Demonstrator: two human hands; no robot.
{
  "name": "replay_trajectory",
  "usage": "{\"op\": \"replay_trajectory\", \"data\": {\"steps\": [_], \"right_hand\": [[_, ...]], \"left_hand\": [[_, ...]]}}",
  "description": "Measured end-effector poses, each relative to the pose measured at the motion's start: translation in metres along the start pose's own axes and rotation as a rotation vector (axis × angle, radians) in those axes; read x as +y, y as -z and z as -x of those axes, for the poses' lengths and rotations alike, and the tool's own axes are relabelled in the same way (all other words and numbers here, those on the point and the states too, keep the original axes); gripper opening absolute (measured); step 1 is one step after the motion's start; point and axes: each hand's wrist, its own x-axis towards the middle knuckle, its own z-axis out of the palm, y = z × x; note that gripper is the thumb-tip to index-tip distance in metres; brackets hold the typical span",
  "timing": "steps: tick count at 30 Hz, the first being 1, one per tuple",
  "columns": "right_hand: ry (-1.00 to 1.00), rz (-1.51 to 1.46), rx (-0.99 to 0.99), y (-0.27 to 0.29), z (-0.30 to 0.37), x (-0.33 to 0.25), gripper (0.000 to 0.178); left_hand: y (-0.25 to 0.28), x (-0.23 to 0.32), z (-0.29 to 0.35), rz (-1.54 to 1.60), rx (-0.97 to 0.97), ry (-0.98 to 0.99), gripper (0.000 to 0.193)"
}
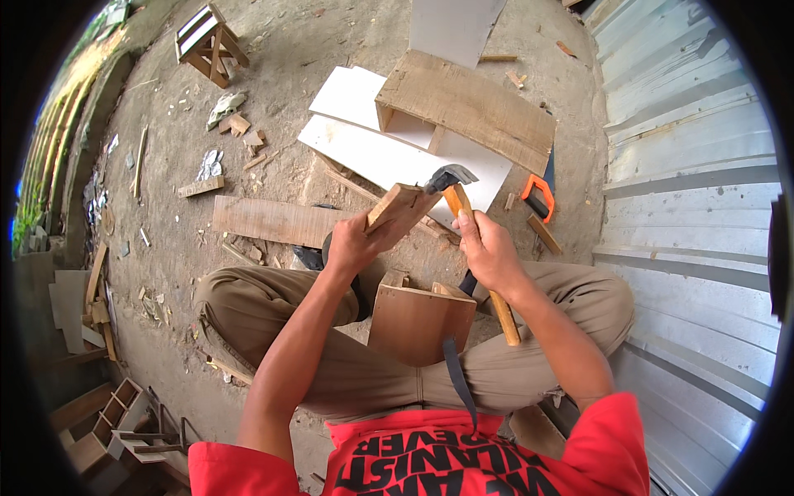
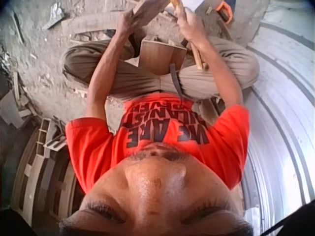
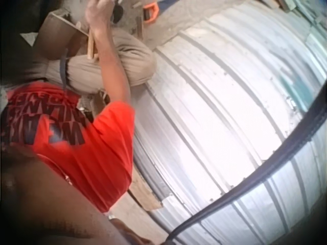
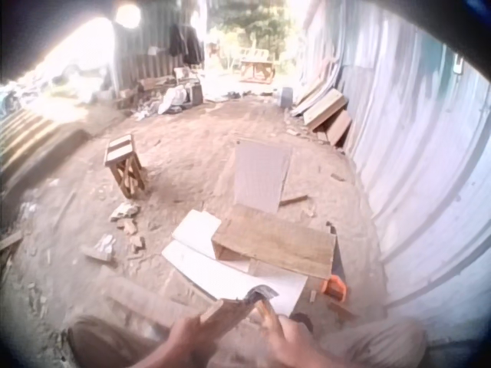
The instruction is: The person sits on the ground and assembles a small wooden box. They use a hammer to drive nails into the wooden pieces, joining them together to form the box structure.
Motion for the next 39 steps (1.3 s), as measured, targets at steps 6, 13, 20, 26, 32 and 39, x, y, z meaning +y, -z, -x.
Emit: {"op": "replay_trajectory", "data": {"steps": [6,13,20,26,32,39], "right_hand": [[0.15,-0.264,0.154,0.022,-0.003,-0.037,0.044],[-0.051,-0.232,-0.059,-0.002,0.005,0.0,0.042],[0.013,-0.381,0.083,0.026,0.001,-0.032,0.044],[0.11,-0.477,0.111,0.028,0.011,-0.023,0.04],[0.188,-0.501,0.119,0.041,0.024,-0.032,0.04],[0.207,-0.443,0.109,0.05,0.033,-0.043,0.041]], "left_hand": [[0.002,0.003,-0.001,-0.053,-0.022,0.009,0.03],[0.002,0.002,-0.004,-0.062,-0.035,0.006,0.027],[0.007,0.012,-0.005,0.069,-0.011,-0.011,0.028],[-0.003,0.045,-0.023,0.246,0.055,-0.115,0.029],[-0.006,0.053,-0.024,0.251,0.009,-0.269,0.034],[-0.02,0.052,-0.032,0.317,-0.024,-0.232,0.043]]}}
